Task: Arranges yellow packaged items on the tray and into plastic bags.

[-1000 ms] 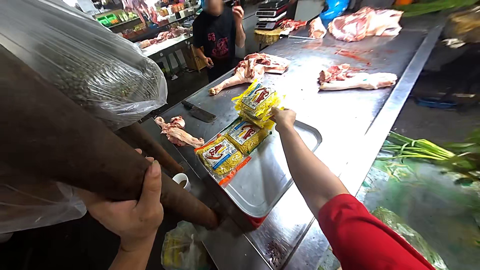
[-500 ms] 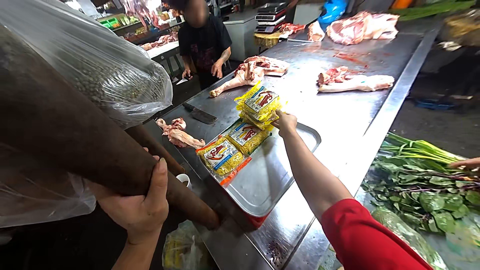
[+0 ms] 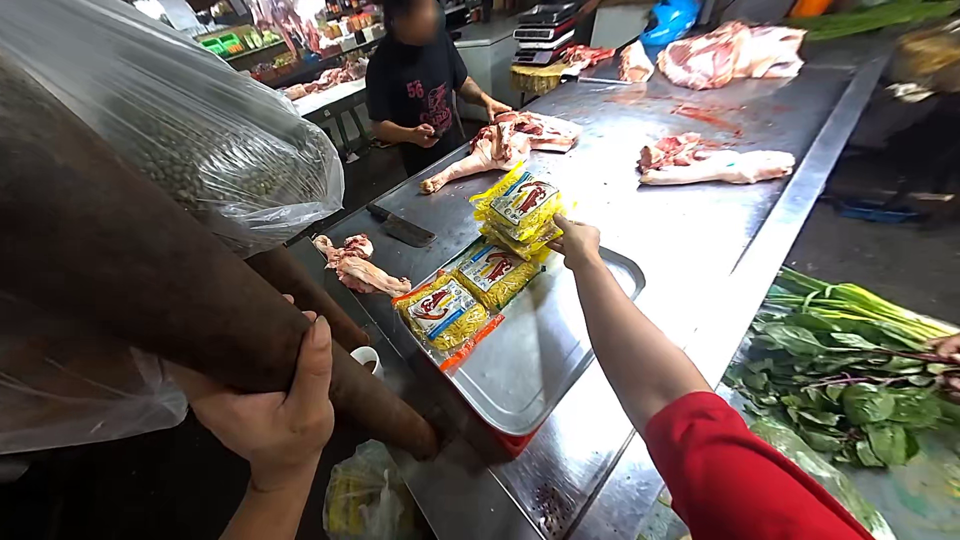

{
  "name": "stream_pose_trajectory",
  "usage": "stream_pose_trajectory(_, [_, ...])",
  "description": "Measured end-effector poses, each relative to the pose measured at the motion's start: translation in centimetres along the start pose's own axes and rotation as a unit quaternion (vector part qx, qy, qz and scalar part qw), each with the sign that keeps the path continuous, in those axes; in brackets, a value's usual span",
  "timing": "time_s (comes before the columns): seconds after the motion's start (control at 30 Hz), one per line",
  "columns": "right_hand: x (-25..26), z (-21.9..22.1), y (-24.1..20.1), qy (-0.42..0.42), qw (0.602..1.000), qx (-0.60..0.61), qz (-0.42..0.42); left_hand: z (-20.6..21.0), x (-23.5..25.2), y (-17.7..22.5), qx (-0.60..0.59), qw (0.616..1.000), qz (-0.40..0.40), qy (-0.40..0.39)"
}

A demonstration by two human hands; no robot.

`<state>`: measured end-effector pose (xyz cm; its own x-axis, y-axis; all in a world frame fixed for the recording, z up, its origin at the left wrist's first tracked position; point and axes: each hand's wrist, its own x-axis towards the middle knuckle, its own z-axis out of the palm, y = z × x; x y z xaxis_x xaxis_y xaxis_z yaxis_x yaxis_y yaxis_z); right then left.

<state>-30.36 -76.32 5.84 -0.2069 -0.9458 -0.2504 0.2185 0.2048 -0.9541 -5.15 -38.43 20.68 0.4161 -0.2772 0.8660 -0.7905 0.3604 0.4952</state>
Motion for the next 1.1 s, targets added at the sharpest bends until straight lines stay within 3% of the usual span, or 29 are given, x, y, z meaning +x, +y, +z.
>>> stream_pose_trajectory(0.77, [0.2, -1.1, -0.5, -0.044, 0.999, 0.026, 0.013, 0.1, 0.0, -0.2, -0.033, 0.999, 0.006, 0.0])
stream_pose_trajectory(1.1, [-6.9, -8.4, 0.0, -0.029, 0.998, 0.038, 0.047, 0.0, -0.1, 0.3, -0.044, 0.999, 0.006, -0.008])
